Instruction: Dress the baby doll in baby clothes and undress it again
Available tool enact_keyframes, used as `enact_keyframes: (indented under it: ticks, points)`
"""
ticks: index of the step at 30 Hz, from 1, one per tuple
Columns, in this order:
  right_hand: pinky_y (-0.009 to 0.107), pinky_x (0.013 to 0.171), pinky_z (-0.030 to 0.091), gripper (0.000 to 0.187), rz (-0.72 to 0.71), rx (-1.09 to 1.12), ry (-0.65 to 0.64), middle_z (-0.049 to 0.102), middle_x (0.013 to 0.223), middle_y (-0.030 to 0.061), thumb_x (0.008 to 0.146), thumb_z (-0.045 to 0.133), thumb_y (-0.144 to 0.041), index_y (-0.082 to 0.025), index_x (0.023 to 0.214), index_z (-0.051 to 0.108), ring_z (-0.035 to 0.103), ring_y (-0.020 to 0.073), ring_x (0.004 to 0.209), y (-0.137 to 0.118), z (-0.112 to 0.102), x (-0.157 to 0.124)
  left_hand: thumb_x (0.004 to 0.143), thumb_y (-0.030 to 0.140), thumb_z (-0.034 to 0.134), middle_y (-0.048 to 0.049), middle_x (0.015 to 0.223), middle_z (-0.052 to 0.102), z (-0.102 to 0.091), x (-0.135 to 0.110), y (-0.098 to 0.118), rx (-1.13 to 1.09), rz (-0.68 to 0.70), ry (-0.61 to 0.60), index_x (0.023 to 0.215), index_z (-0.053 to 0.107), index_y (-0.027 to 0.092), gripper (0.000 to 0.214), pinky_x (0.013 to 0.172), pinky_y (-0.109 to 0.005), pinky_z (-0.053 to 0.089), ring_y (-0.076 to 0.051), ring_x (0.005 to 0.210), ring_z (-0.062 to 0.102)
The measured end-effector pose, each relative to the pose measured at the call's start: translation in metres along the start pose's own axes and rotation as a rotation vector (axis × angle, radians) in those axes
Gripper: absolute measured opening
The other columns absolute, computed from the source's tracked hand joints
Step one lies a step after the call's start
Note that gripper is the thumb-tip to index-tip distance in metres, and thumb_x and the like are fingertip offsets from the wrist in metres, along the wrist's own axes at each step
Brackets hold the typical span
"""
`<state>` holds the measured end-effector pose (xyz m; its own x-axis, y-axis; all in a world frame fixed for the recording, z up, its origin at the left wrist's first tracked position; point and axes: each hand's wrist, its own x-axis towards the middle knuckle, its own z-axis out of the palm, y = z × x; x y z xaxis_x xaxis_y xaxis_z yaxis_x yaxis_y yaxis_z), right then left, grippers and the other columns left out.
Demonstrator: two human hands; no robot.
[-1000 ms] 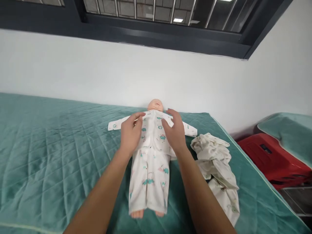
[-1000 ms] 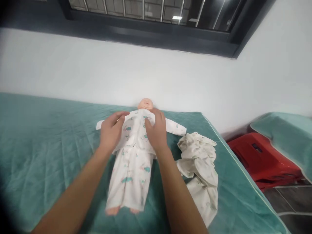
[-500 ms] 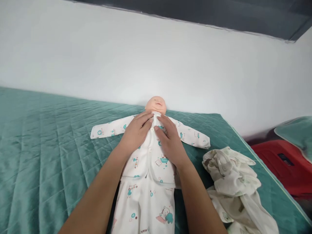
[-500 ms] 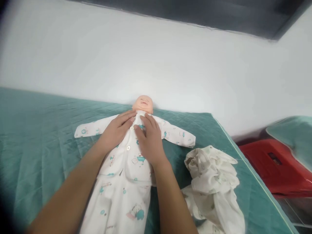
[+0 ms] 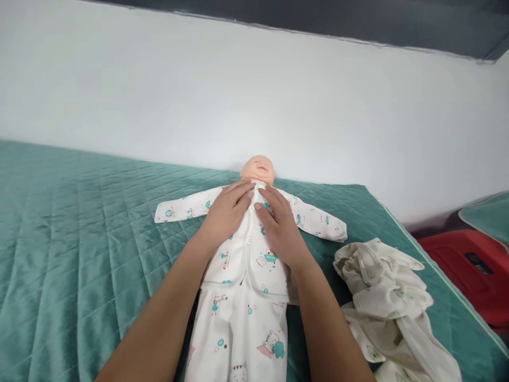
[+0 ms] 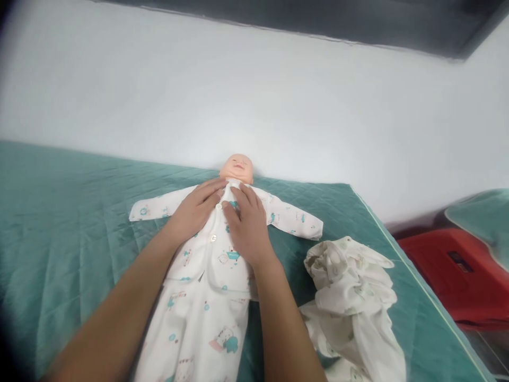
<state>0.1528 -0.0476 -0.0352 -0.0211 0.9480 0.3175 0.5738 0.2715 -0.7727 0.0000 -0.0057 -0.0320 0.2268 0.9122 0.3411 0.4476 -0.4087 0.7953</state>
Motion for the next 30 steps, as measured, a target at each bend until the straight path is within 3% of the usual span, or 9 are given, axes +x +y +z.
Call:
enact_keyframes:
  ticks: [16,24,30]
  points:
    - [0.054,0.123,0.027,0.046,0.002,-0.059,-0.02,0.042,0.159,0.0058,0.099,0.046,-0.044,-0.029,0.142,0.056,0.033,0.0271,0.149,0.001,0.0,0.001,0.102,0.032,0.035,-0.0014,0.15,0.056,-0.003,-0.002,0.006,0.032,0.012,-0.051,0.135,0.061,0.026,0.042,0.122,-0.037,0.032,-0.018,0.142,0.046]
    - [0.057,0.123,0.027,0.039,-0.21,-0.149,-0.033,0.054,0.148,0.0065,0.103,0.04,-0.037,-0.03,0.137,0.058,0.034,0.0268,0.149,0.009,0.002,0.002,0.102,0.031,0.035,-0.0024,0.149,0.056,-0.003,-0.002,0.007,0.049,0.025,-0.046,0.135,0.061,0.025,0.042,0.123,-0.036,0.032,-0.018,0.143,0.045]
    - [0.059,0.122,0.03,0.037,-0.16,-0.146,0.024,0.054,0.146,0.0074,0.102,0.042,-0.041,-0.031,0.134,0.06,0.037,0.0292,0.147,0.01,0.005,0.003,0.102,0.03,0.036,-0.0033,0.15,0.055,-0.003,-0.002,0.007,0.027,0.006,-0.052,0.135,0.06,0.023,0.042,0.123,-0.034,0.031,-0.017,0.143,0.044]
